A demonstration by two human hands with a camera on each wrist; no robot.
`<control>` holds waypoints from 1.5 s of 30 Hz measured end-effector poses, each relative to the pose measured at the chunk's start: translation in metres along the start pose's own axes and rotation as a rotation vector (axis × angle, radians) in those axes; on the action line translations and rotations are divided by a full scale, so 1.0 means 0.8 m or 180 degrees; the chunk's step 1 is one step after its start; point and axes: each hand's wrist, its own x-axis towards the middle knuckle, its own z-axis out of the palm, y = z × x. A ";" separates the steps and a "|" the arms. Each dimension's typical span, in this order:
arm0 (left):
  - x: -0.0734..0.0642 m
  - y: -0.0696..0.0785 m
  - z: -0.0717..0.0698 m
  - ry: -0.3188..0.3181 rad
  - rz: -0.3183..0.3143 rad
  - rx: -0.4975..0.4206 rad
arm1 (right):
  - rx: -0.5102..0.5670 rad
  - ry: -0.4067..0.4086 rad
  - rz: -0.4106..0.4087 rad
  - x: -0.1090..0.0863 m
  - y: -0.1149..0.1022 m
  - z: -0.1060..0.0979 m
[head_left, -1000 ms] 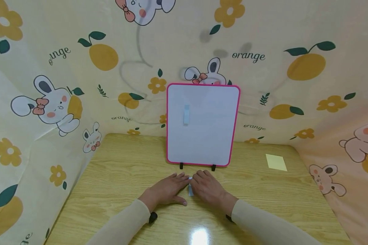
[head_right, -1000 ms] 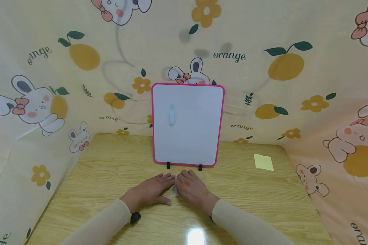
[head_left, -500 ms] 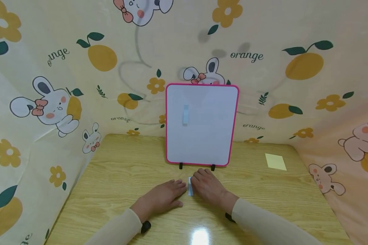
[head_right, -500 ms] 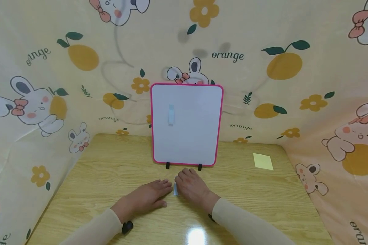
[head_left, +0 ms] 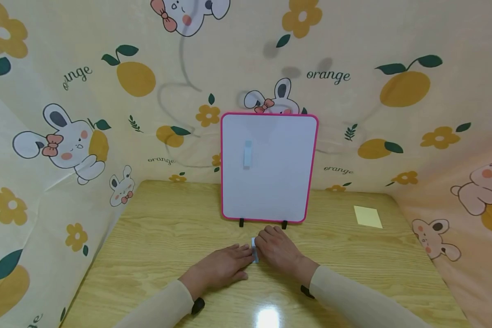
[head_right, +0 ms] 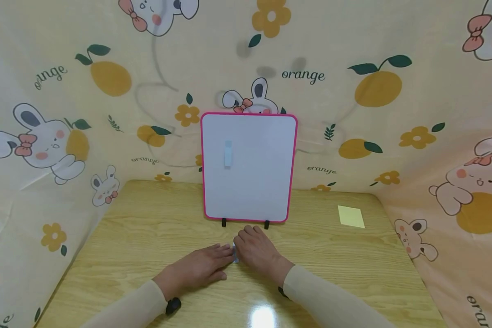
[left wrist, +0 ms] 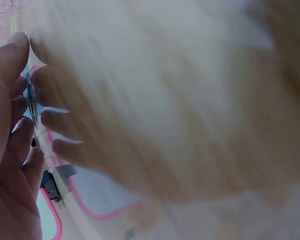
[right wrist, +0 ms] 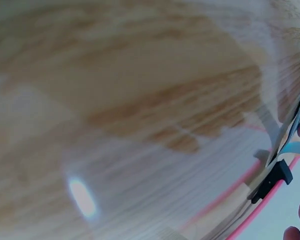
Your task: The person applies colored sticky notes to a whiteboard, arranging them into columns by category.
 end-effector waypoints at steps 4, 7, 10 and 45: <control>0.001 0.000 0.002 -0.0036 0.0012 -0.0045 | 0.0002 0.0050 0.0028 0.002 0.000 0.001; 0.001 -0.001 0.003 -0.0034 0.0027 -0.0102 | -0.0055 0.0055 0.0042 0.006 0.000 0.001; 0.001 -0.001 0.003 -0.0042 0.0036 -0.0163 | -0.0113 0.0051 0.0056 0.010 0.002 0.002; -0.002 0.000 0.002 -0.0175 -0.0072 -0.0412 | -0.0384 -0.0077 0.0563 0.039 0.025 0.009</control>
